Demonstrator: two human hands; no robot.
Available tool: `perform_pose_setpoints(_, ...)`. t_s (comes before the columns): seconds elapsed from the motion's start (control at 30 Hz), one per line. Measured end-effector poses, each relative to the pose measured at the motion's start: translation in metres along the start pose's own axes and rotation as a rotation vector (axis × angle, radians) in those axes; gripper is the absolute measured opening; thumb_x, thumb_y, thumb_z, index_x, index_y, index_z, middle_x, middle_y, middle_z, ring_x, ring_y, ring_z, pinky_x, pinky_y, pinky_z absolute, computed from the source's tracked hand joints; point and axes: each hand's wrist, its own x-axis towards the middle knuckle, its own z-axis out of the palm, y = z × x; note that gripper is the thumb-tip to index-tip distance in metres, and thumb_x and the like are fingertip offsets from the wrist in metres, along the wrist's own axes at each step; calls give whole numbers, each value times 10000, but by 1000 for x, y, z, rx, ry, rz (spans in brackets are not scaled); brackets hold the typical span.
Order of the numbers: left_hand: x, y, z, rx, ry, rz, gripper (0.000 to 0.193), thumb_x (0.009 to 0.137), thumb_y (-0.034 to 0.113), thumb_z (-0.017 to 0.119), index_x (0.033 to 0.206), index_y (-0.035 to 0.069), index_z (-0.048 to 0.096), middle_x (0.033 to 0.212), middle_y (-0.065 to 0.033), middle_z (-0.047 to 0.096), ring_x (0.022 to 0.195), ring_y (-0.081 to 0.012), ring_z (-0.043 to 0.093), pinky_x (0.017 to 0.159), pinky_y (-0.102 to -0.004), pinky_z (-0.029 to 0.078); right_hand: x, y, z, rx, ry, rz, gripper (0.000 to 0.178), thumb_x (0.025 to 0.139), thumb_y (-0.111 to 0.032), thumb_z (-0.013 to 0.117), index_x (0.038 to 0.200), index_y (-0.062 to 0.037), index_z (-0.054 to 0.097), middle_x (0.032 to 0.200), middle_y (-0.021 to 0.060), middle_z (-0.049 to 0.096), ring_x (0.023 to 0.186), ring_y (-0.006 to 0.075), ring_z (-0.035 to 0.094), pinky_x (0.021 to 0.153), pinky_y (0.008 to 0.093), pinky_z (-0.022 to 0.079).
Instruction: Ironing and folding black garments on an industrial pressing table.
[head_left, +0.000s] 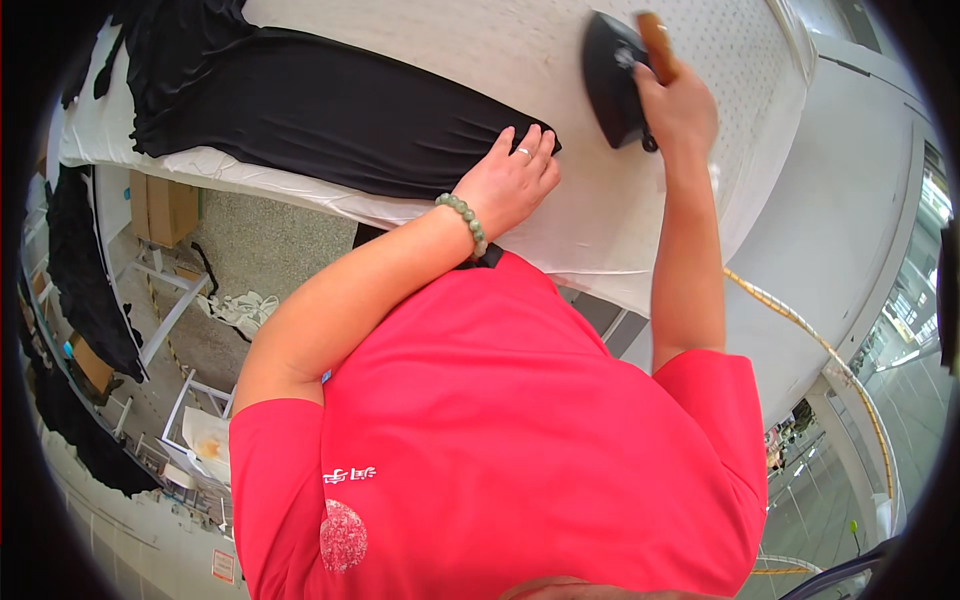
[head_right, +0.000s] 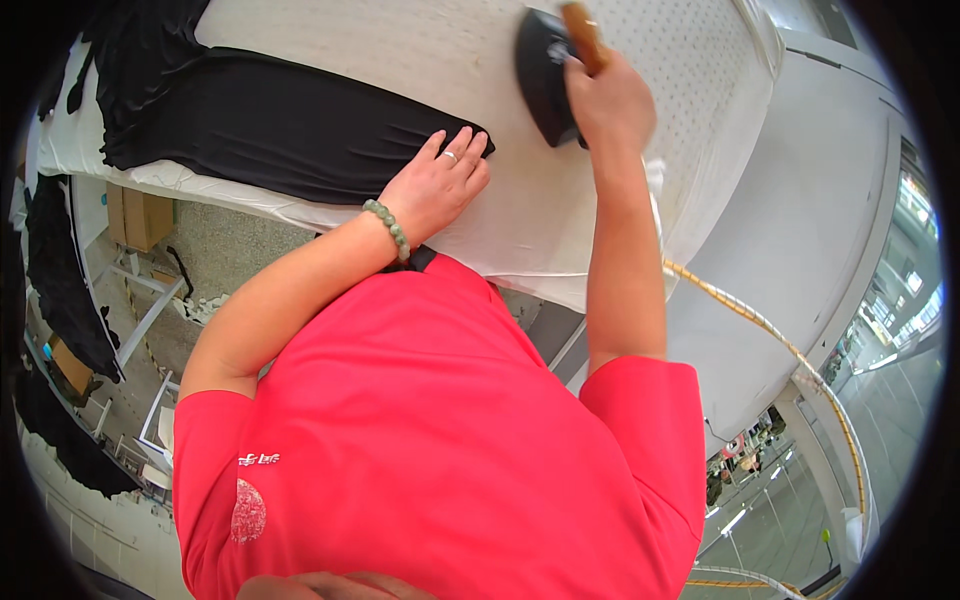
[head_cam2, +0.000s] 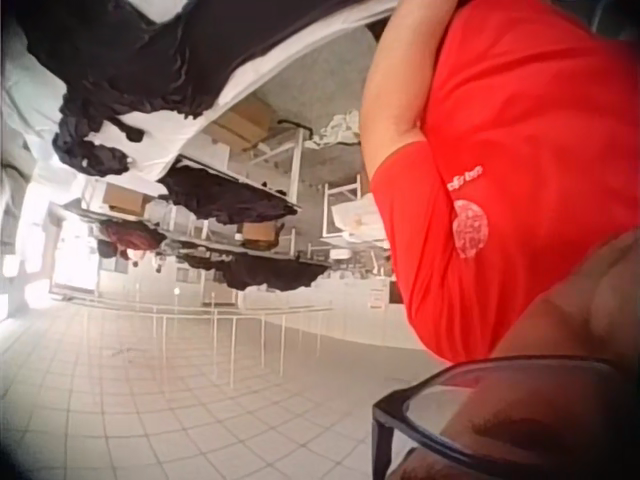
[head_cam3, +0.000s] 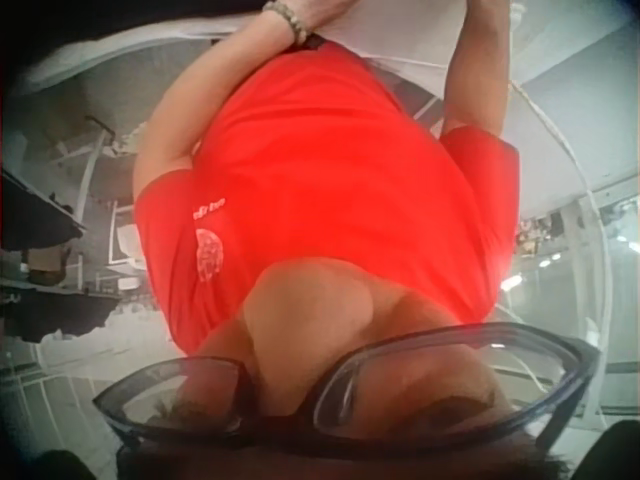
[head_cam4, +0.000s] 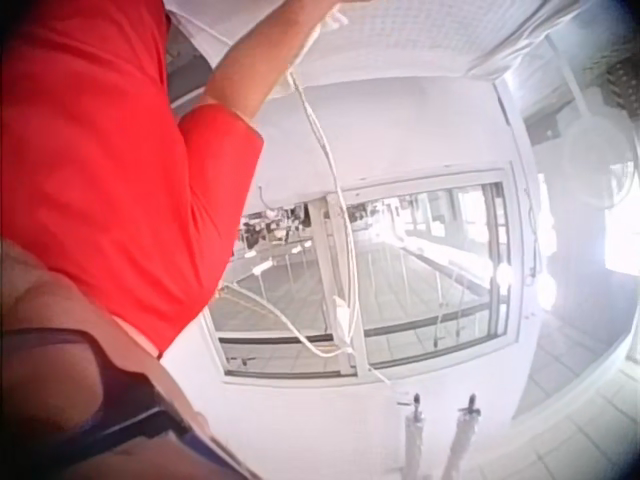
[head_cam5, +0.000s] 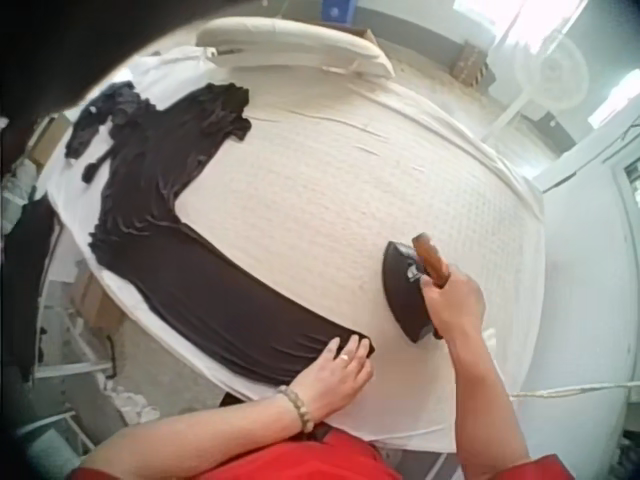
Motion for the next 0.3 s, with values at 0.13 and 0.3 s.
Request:
perform_pose_setpoints(0.13, -3, -2, -1, 36, -11, 7, 344, 967, 243, 529, 1234, 37, 597, 1441, -223, 568, 1348, -338, 515, 1050, -518, 463, -7, -42, 11, 31, -33, -493, 437, 907, -431, 699, 1262, -176, 706, 947, 135, 760, 883, 360, 723, 788, 435, 562)
perform_pose_setpoints(0.3, 2, 8, 5, 50, 22, 35, 349, 965, 253, 528, 1238, 48, 603, 1441, -214, 572, 1350, -330, 510, 1060, -522, 450, -6, -56, 8, -145, -269, -827, 578, 899, -432, 719, 1412, -190, 608, 952, 160, 757, 882, 362, 724, 806, 444, 567)
